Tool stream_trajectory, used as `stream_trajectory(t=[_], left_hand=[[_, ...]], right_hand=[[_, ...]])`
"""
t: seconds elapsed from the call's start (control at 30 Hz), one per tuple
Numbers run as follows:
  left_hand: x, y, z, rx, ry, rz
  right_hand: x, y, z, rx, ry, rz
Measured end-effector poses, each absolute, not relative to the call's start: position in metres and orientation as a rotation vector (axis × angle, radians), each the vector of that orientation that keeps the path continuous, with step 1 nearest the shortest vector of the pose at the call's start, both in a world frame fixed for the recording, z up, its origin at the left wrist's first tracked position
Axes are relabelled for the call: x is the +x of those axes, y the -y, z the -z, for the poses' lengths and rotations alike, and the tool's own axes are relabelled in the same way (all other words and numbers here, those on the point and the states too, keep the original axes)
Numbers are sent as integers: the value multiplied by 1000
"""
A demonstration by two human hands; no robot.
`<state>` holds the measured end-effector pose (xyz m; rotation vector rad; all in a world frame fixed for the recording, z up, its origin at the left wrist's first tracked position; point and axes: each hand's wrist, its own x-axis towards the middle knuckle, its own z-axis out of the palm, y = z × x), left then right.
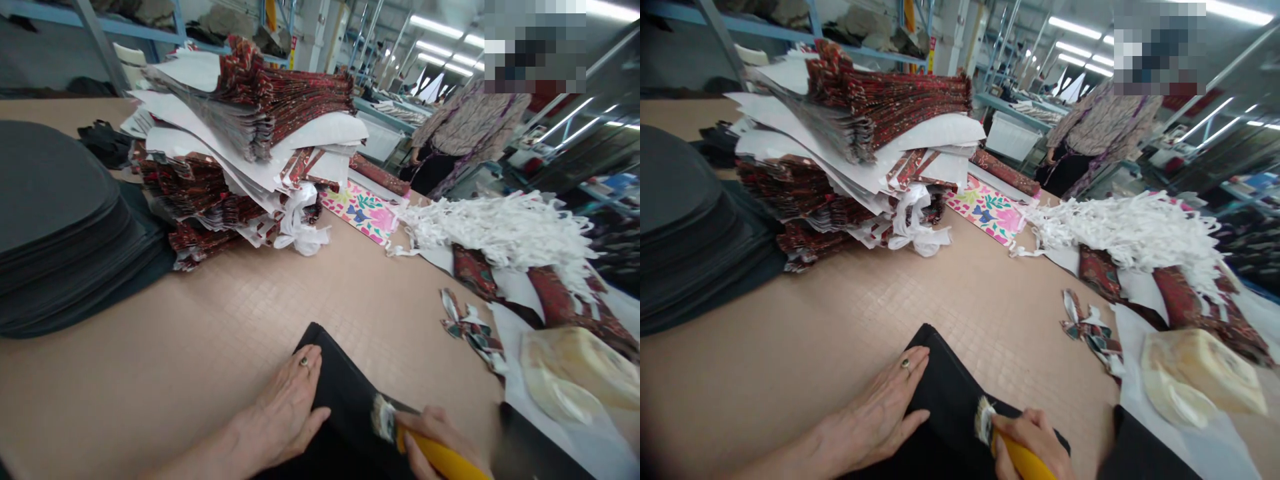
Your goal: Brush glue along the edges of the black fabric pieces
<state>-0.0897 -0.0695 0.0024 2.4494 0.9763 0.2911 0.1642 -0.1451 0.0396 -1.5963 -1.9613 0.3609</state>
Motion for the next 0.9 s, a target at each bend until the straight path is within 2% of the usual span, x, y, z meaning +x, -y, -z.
stream_trajectory(t=[0.2,0.43,0.67,0.8,0.9], left_hand=[[-84,64,1,2562,-991,-311],[-67,41,11,2667,-915,-528],[-57,30,14,2723,-854,-392],[-55,24,6,2731,-812,-350],[-49,15,3,2706,-801,-361]], right_hand=[[148,145,-37,-1632,1842,-406],[212,200,-59,-1933,1551,-307],[187,167,-41,-1734,1582,-521],[243,201,-22,-1820,1341,-578],[297,241,-25,-1935,1161,-457]])
